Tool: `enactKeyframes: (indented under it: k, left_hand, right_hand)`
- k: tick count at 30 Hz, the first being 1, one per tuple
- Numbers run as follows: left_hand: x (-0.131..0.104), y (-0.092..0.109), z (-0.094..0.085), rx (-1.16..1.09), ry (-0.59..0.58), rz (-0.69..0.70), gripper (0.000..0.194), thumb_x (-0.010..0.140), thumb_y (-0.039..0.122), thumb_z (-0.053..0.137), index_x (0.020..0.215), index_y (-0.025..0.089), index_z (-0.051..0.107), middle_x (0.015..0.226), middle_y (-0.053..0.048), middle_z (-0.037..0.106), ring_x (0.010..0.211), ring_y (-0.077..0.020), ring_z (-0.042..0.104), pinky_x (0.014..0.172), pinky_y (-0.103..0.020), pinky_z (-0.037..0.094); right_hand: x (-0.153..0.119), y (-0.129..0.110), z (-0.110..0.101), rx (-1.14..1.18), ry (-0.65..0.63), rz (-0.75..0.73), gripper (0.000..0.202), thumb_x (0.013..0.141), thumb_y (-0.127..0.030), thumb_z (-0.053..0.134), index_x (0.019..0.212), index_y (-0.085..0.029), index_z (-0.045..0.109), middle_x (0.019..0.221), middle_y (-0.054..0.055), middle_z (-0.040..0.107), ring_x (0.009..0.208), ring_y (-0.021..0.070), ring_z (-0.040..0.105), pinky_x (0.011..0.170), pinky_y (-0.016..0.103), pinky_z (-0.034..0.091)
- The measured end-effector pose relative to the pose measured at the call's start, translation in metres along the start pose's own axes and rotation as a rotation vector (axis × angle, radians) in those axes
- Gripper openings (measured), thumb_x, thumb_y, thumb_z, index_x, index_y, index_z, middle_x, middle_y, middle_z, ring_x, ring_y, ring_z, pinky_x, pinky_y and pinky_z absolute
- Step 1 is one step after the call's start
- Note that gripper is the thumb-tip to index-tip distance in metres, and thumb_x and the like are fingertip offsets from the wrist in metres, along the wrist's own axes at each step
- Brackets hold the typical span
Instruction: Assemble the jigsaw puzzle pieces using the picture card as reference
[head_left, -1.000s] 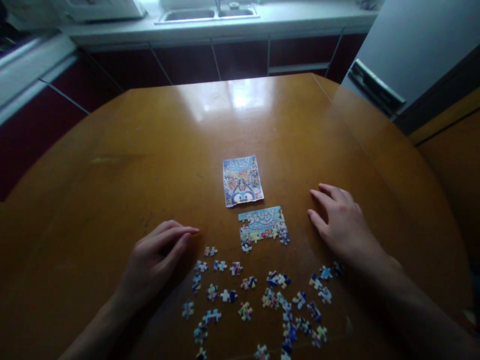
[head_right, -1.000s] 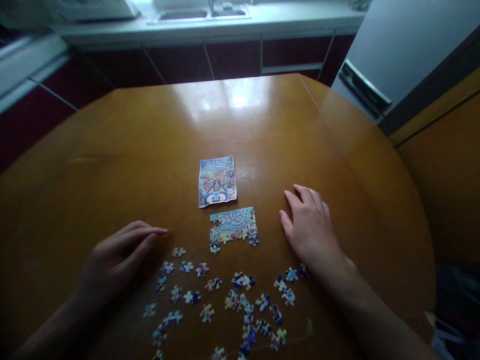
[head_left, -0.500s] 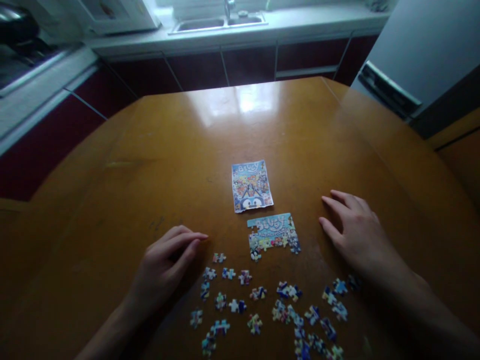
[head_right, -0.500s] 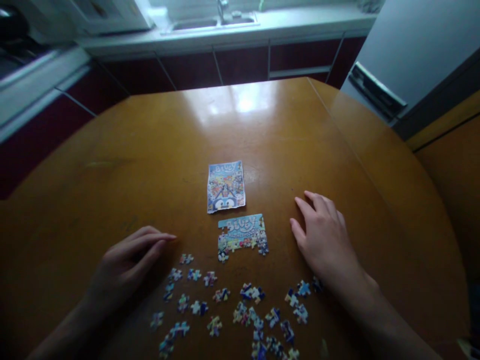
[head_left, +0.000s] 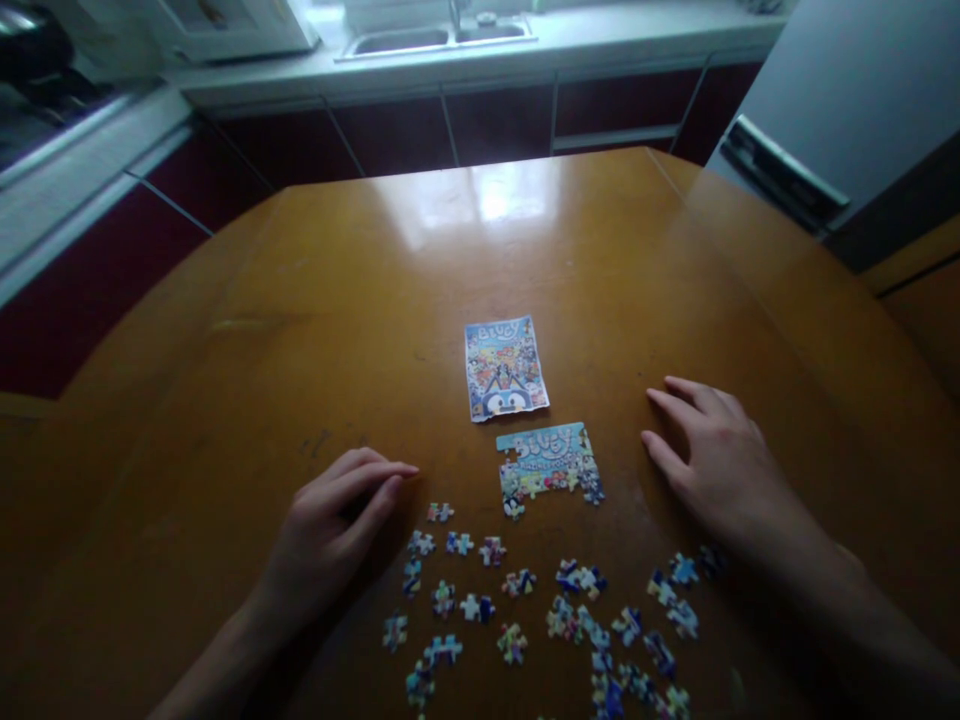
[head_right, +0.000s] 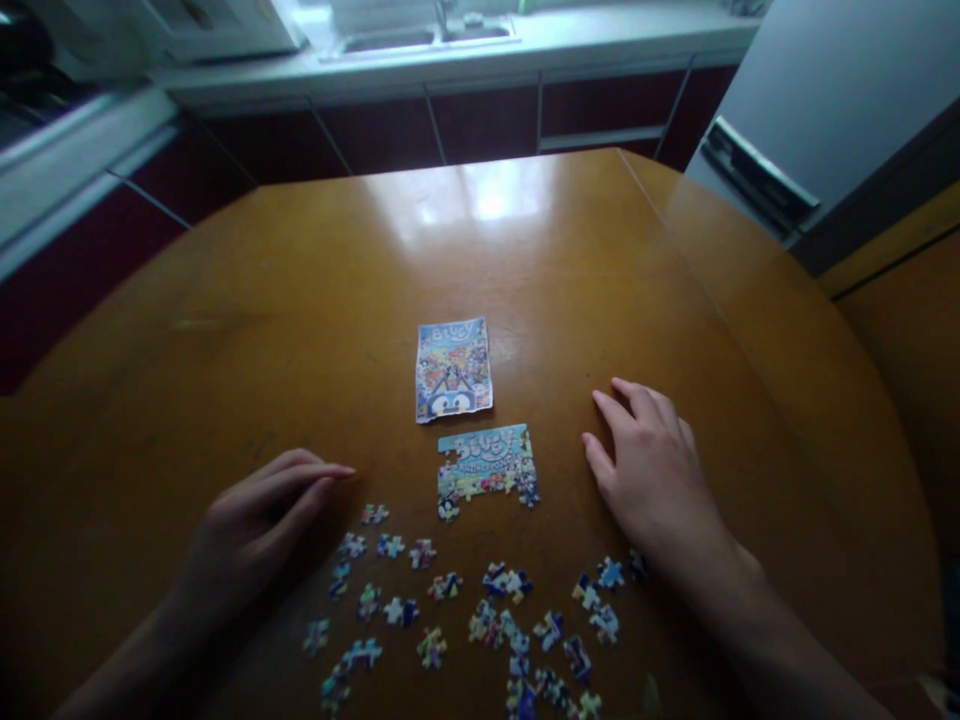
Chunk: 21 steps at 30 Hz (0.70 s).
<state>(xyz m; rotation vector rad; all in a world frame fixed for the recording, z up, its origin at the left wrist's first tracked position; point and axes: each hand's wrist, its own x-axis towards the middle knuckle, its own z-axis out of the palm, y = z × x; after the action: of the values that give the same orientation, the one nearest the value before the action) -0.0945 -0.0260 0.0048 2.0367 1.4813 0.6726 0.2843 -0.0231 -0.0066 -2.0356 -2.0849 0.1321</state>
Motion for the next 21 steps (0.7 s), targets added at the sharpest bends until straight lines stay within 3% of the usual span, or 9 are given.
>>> enactKeyframes:
  k: [21]
  left_hand:
    - [-0.0012,-0.001,-0.0003,0.004,-0.008,0.002,0.018,0.097,0.033,0.056,0.099,0.024,0.071,0.092,-0.001,0.065,0.082,-0.0141,0.063,0.07,-0.023,0.049]
  right_hand:
    - [0.0011,-0.0006,-0.0001,-0.002,-0.006,0.004,0.046,0.093,-0.036,0.051,0.13,-0.013,0.063,0.137,0.016,0.058,0.127,0.0347,0.051,0.103,0.053,0.046]
